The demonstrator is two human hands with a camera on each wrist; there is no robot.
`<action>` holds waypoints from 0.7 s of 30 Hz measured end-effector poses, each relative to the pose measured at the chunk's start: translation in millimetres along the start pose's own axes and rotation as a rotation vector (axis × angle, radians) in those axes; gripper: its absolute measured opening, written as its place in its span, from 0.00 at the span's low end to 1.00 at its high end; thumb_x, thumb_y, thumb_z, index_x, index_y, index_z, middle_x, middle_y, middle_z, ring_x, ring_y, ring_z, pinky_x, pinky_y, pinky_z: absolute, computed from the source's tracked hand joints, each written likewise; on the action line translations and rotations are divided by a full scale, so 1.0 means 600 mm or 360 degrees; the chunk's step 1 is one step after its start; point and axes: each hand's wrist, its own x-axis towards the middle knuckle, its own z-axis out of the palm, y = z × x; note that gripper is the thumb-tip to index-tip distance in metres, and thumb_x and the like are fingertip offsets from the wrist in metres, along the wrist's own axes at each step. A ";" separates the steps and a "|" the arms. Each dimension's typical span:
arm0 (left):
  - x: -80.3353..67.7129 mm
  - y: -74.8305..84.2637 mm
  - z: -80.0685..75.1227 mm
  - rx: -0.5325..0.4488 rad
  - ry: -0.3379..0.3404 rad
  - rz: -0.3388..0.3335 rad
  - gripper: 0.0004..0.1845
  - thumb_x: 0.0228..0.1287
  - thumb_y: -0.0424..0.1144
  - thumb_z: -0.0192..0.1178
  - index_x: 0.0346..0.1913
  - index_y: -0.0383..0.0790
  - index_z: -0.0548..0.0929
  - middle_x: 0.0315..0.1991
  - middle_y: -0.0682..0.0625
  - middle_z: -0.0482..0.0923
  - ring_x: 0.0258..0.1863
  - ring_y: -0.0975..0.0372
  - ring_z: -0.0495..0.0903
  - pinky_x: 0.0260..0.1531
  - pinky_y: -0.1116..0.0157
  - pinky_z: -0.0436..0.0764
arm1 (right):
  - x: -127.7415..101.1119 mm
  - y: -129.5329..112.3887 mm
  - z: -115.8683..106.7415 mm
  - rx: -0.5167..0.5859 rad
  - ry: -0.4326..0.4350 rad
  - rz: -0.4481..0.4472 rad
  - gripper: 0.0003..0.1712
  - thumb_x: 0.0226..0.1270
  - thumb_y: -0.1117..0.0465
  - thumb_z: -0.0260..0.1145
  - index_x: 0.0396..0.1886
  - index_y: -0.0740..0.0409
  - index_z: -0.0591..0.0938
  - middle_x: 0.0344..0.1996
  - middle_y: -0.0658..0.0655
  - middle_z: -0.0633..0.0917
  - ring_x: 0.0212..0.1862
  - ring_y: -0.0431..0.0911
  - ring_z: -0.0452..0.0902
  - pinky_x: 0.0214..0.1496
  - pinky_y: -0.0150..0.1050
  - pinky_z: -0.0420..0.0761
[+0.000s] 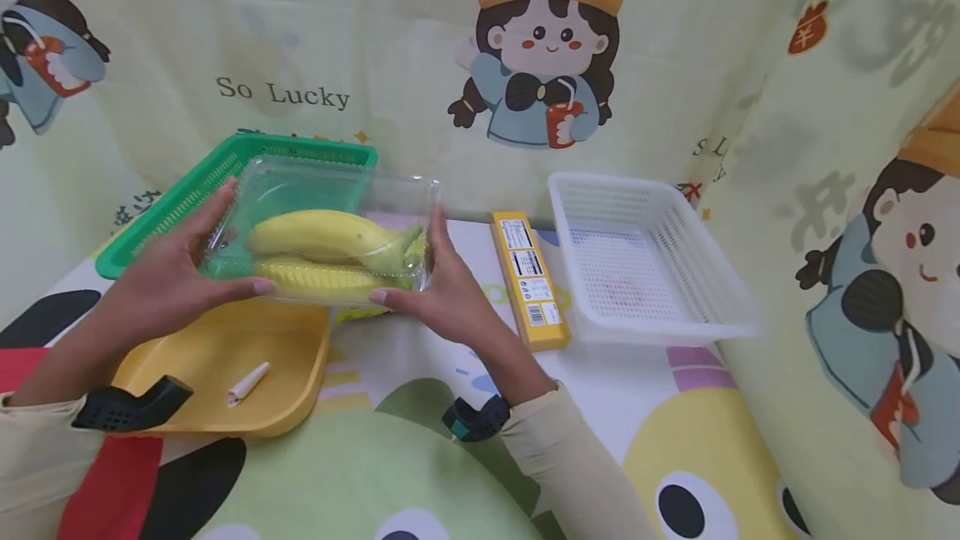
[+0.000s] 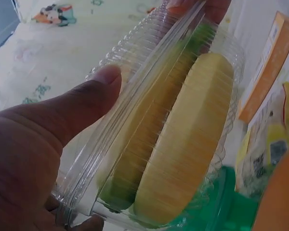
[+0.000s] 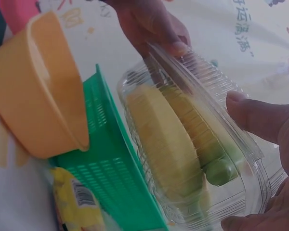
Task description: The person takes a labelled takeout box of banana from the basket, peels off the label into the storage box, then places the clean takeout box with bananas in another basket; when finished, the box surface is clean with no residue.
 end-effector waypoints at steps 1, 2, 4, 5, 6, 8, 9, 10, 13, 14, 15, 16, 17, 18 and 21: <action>0.003 -0.005 -0.004 0.0004 0.0001 -0.0008 0.63 0.48 0.43 0.77 0.78 0.52 0.41 0.78 0.53 0.42 0.75 0.51 0.47 0.59 0.42 0.65 | 0.007 -0.001 0.003 0.0023 -0.0015 -0.0015 0.71 0.51 0.63 0.79 0.79 0.43 0.36 0.69 0.49 0.65 0.60 0.44 0.71 0.59 0.39 0.74; 0.005 -0.011 -0.008 0.0011 0.0004 -0.0016 0.63 0.49 0.43 0.77 0.78 0.52 0.41 0.78 0.53 0.41 0.75 0.50 0.47 0.59 0.42 0.65 | 0.014 -0.002 0.007 0.0043 -0.0026 -0.0026 0.70 0.52 0.63 0.79 0.79 0.44 0.36 0.68 0.50 0.66 0.59 0.44 0.72 0.59 0.39 0.74; 0.011 -0.022 -0.017 0.0010 -0.0006 -0.0043 0.62 0.50 0.43 0.76 0.78 0.53 0.40 0.78 0.53 0.40 0.75 0.49 0.46 0.58 0.41 0.64 | 0.027 -0.003 0.015 0.0063 -0.0044 -0.0046 0.70 0.52 0.63 0.78 0.79 0.44 0.36 0.65 0.51 0.69 0.56 0.45 0.75 0.58 0.39 0.76; 0.013 -0.028 -0.023 0.0011 -0.0009 -0.0054 0.62 0.51 0.43 0.76 0.78 0.53 0.39 0.78 0.53 0.39 0.75 0.49 0.45 0.58 0.40 0.64 | 0.034 -0.004 0.020 0.0056 -0.0049 -0.0050 0.70 0.53 0.62 0.78 0.79 0.44 0.35 0.65 0.51 0.69 0.55 0.44 0.75 0.58 0.38 0.76; 0.014 -0.034 -0.029 0.0005 -0.0014 -0.0065 0.62 0.52 0.43 0.76 0.78 0.53 0.39 0.78 0.52 0.39 0.75 0.48 0.45 0.59 0.39 0.63 | 0.041 -0.004 0.025 0.0051 -0.0056 -0.0052 0.70 0.53 0.61 0.78 0.79 0.43 0.34 0.66 0.51 0.67 0.55 0.44 0.75 0.58 0.38 0.75; 0.018 -0.046 -0.038 0.0006 -0.0028 -0.0093 0.61 0.53 0.43 0.75 0.78 0.55 0.38 0.78 0.52 0.38 0.74 0.47 0.44 0.58 0.38 0.62 | 0.052 -0.003 0.033 0.0043 -0.0072 -0.0052 0.71 0.53 0.59 0.78 0.78 0.43 0.33 0.68 0.52 0.66 0.56 0.43 0.74 0.59 0.38 0.74; 0.019 -0.051 -0.043 0.0024 -0.0032 -0.0112 0.61 0.54 0.44 0.74 0.78 0.56 0.38 0.78 0.52 0.38 0.74 0.45 0.45 0.57 0.38 0.62 | 0.057 -0.003 0.037 0.0033 -0.0080 -0.0047 0.71 0.53 0.58 0.78 0.78 0.44 0.32 0.70 0.52 0.64 0.60 0.43 0.72 0.61 0.37 0.72; 0.019 -0.056 -0.047 0.0051 -0.0027 -0.0125 0.61 0.54 0.45 0.74 0.78 0.57 0.38 0.78 0.51 0.39 0.74 0.44 0.45 0.56 0.37 0.63 | 0.062 -0.003 0.041 0.0007 -0.0085 -0.0038 0.71 0.54 0.56 0.78 0.78 0.44 0.31 0.73 0.51 0.59 0.64 0.41 0.68 0.64 0.36 0.69; 0.021 -0.069 -0.059 0.0123 -0.0017 -0.0162 0.60 0.54 0.47 0.73 0.77 0.60 0.38 0.78 0.49 0.40 0.72 0.40 0.48 0.53 0.35 0.65 | 0.076 -0.004 0.053 -0.0011 -0.0102 -0.0029 0.71 0.54 0.54 0.78 0.78 0.46 0.31 0.77 0.48 0.47 0.72 0.39 0.53 0.68 0.35 0.61; 0.022 -0.073 -0.062 0.0138 -0.0018 -0.0172 0.59 0.55 0.48 0.73 0.77 0.60 0.38 0.78 0.48 0.40 0.72 0.39 0.48 0.52 0.35 0.66 | 0.080 -0.004 0.056 -0.0026 -0.0100 -0.0024 0.71 0.55 0.53 0.77 0.78 0.47 0.31 0.77 0.46 0.42 0.74 0.38 0.47 0.70 0.34 0.58; 0.024 -0.078 -0.064 0.0149 -0.0018 -0.0178 0.59 0.55 0.48 0.73 0.77 0.60 0.37 0.78 0.47 0.39 0.72 0.38 0.49 0.51 0.35 0.66 | 0.083 -0.005 0.059 -0.0035 -0.0098 -0.0019 0.71 0.55 0.53 0.77 0.77 0.47 0.31 0.76 0.44 0.38 0.74 0.37 0.41 0.70 0.33 0.55; 0.026 -0.083 -0.067 0.0156 -0.0020 -0.0180 0.59 0.56 0.48 0.72 0.77 0.59 0.37 0.78 0.46 0.39 0.72 0.37 0.48 0.50 0.36 0.66 | 0.087 -0.006 0.062 -0.0036 -0.0096 -0.0019 0.70 0.55 0.52 0.77 0.77 0.47 0.31 0.76 0.43 0.36 0.74 0.37 0.40 0.70 0.33 0.55; 0.029 -0.087 -0.070 0.0154 -0.0025 -0.0186 0.59 0.56 0.48 0.72 0.77 0.59 0.37 0.78 0.45 0.39 0.72 0.37 0.48 0.50 0.38 0.67 | 0.091 -0.006 0.066 -0.0036 -0.0094 -0.0022 0.70 0.55 0.52 0.77 0.77 0.47 0.31 0.76 0.42 0.35 0.74 0.36 0.39 0.71 0.33 0.54; 0.031 -0.093 -0.074 0.0155 -0.0034 -0.0195 0.58 0.57 0.47 0.71 0.77 0.59 0.36 0.78 0.44 0.39 0.72 0.37 0.48 0.49 0.40 0.68 | 0.096 -0.006 0.070 -0.0039 -0.0092 -0.0023 0.70 0.55 0.51 0.77 0.77 0.47 0.31 0.76 0.42 0.35 0.74 0.35 0.38 0.71 0.34 0.54; 0.037 -0.109 -0.085 0.0176 -0.0047 -0.0240 0.58 0.58 0.48 0.70 0.77 0.60 0.35 0.77 0.41 0.40 0.70 0.34 0.50 0.45 0.44 0.71 | 0.111 -0.008 0.085 -0.0041 -0.0089 -0.0045 0.69 0.56 0.50 0.76 0.77 0.46 0.31 0.76 0.41 0.35 0.73 0.32 0.34 0.72 0.35 0.51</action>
